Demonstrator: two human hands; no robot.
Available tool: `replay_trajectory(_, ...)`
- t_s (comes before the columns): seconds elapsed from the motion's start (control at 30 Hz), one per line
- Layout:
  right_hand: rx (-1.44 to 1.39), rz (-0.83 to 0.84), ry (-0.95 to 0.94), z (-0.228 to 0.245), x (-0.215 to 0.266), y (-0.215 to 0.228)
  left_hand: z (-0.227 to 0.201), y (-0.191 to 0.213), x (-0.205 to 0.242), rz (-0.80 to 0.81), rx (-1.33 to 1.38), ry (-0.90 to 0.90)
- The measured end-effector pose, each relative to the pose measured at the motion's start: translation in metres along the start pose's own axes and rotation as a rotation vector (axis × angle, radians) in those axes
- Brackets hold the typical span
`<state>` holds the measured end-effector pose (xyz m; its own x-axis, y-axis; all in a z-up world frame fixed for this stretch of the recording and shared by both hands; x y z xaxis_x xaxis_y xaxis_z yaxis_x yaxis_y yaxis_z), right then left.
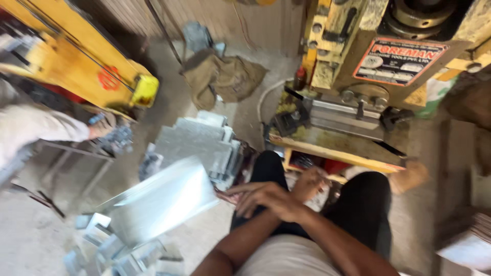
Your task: The person repeatedly picks up flat metal sheets from a stack, places them into a hydraulic press, operates the press to bend the sheets, and then removes the bent pieces to place them on a separate pile. The process is repeated for multiple sheets.
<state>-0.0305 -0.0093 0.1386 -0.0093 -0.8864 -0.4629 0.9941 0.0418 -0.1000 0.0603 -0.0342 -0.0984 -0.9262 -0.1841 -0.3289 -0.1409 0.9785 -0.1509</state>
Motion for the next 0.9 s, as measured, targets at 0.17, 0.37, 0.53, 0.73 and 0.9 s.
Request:
replay_trajectory(0.17,-0.275,-0.044,-0.355,-0.013,-0.023,-0.023,-0.049,0.035,-0.031,-0.069,-0.080,0.134)
replay_trajectory(0.37,-0.206,-0.022,-0.341,-0.015,0.003,-0.024,-0.177,0.185,-0.043,-0.531,-0.961,0.009)
replay_trajectory(0.53,-0.212,-0.135,-0.514,-0.034,0.041,0.000,-0.165,0.321,0.039,-0.639,-1.730,0.564)
replay_trajectory(0.73,-0.195,-0.544,-0.534,-0.056,0.139,0.065,-0.229,0.398,0.194,-1.187,-1.637,0.693)
replay_trajectory(0.9,-0.247,-0.898,-0.682,-0.076,0.216,0.092,-0.212,0.426,0.233,-1.170,-1.312,0.960)
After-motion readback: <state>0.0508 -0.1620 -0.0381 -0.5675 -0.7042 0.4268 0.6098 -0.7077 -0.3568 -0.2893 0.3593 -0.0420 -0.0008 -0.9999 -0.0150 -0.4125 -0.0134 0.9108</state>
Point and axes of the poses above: each hand's wrist, its own x-axis away from the middle knuckle, its own y-axis out of the back of the hand, z = x × y, the point moved 8 cm from there along -x, towards the middle knuckle, and after that the axes turned 3 degrees about -x, right-handed, at the moved point
